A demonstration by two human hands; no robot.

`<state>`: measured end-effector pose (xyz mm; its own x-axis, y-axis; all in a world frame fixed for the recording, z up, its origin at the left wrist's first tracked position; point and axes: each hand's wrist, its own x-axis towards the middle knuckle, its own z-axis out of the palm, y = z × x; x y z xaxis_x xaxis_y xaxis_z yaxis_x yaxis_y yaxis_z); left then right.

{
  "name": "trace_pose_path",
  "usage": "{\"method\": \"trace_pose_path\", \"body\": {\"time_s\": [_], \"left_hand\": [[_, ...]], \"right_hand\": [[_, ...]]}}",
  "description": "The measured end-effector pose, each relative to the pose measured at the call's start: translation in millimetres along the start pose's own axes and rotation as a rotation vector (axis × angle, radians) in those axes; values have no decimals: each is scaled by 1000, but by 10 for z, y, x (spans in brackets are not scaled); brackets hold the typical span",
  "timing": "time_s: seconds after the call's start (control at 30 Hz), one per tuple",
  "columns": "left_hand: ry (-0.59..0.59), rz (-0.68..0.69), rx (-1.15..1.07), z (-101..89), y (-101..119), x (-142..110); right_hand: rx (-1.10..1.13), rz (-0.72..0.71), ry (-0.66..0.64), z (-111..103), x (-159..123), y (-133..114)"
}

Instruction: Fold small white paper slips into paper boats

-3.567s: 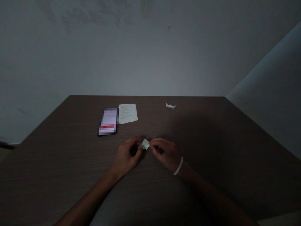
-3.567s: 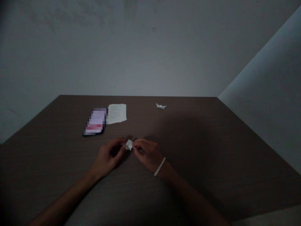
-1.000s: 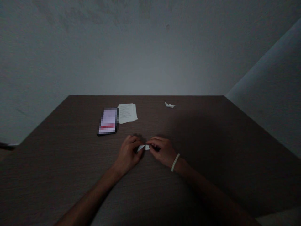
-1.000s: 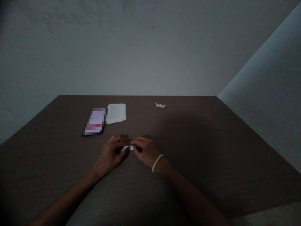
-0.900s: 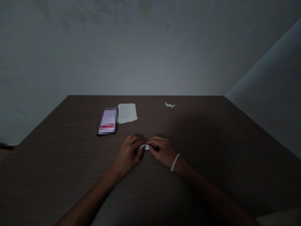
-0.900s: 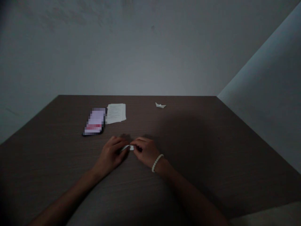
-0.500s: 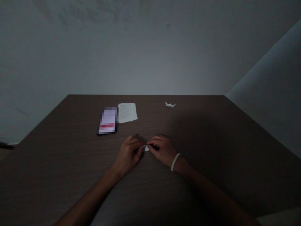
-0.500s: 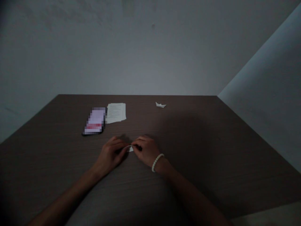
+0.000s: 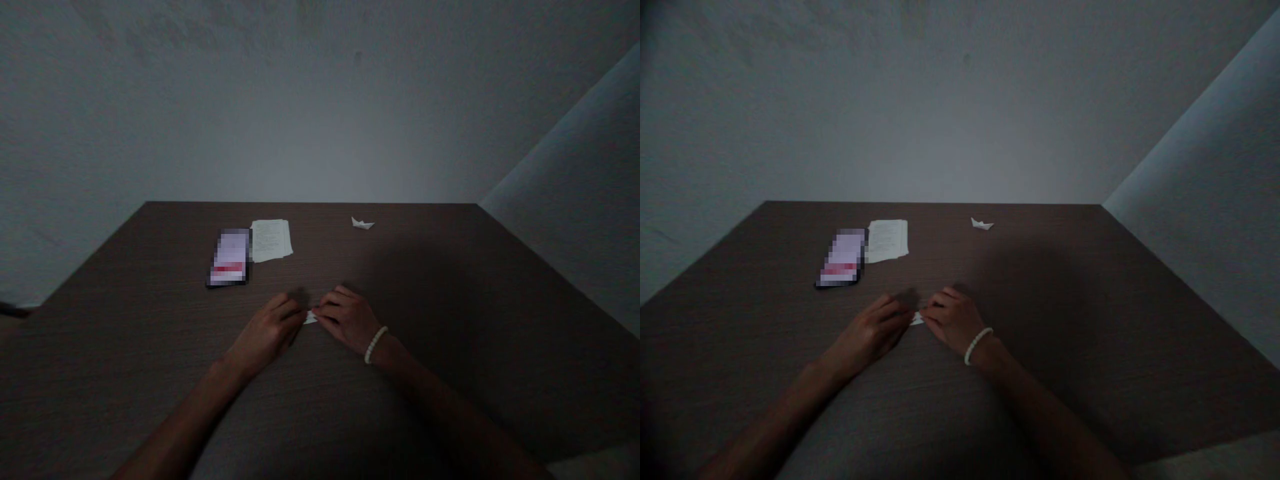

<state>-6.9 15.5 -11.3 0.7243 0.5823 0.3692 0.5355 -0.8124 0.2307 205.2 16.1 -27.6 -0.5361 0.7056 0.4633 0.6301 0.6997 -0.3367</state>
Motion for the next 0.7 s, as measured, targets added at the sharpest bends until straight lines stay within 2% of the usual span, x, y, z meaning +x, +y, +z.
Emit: {"method": "trace_pose_path", "body": {"time_s": [0.2, 0.43, 0.7], "left_hand": [[-10, 51, 5, -13, -14, -21], [-41, -8, -81, -39, 17, -10], [76, -93, -235, 52, -21, -25]], "right_hand": [[8, -14, -60, -83, -22, 16], [4, 0, -82, -125, -39, 21], [44, 80, -66, -57, -24, -3]]}}
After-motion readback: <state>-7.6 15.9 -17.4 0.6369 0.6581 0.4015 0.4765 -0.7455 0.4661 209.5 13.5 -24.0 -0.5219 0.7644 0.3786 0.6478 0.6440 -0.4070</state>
